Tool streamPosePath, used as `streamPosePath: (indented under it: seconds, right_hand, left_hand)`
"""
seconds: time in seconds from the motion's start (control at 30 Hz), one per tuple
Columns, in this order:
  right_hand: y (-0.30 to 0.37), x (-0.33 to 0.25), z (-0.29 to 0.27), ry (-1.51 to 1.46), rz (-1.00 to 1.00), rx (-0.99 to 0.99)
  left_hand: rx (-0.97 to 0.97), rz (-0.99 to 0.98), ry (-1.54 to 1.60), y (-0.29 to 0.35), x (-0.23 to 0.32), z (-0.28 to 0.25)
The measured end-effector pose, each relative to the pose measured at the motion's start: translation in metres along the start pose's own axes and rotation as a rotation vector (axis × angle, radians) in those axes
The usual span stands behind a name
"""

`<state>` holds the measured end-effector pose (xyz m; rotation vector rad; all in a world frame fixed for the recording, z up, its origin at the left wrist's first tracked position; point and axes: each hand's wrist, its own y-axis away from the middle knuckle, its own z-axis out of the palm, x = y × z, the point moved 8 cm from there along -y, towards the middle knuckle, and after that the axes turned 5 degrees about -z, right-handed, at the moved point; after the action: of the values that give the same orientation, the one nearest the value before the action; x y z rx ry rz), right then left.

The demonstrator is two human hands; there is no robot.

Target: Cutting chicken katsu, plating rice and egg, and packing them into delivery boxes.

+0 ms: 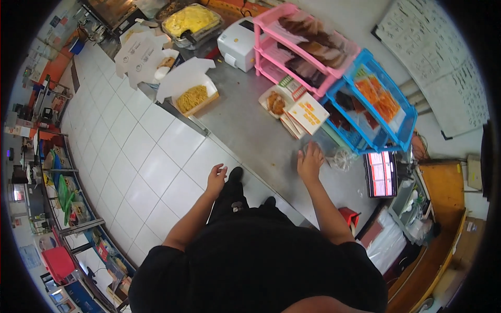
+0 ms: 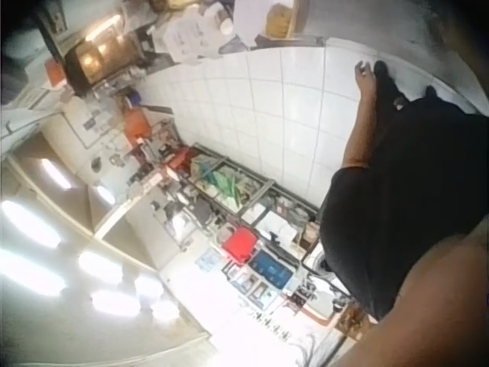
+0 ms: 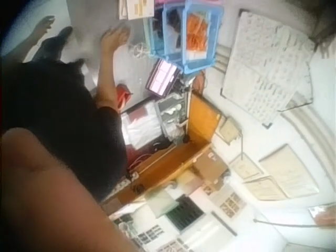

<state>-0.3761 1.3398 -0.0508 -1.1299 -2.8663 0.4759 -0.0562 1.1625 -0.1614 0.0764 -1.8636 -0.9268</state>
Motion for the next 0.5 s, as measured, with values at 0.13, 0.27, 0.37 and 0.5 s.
streamPosePath:
  seconds: [0.13, 0.27, 0.37, 0.5]
  right_hand:
    - [-0.046, -0.089, 0.009, -0.736, 0.043, -0.46]
    - [-0.091, -0.107, 0.099, -0.791, 0.358, -0.394]
    - [-0.106, -0.106, 0.127, -0.611, 0.402, -0.163]
    - [-0.077, -0.114, 0.138, -0.604, 0.368, -0.085]
  left_hand:
    - [-0.062, -0.005, 0.103, -0.03, 0.014, -0.031]
    - [-0.216, 0.063, -0.019, -0.078, 0.068, -0.032]
    - [-0.316, 0.258, -0.079, -0.1, 0.13, -0.031]
    - [-0.529, 0.341, -0.21, -0.131, 0.193, -0.011]
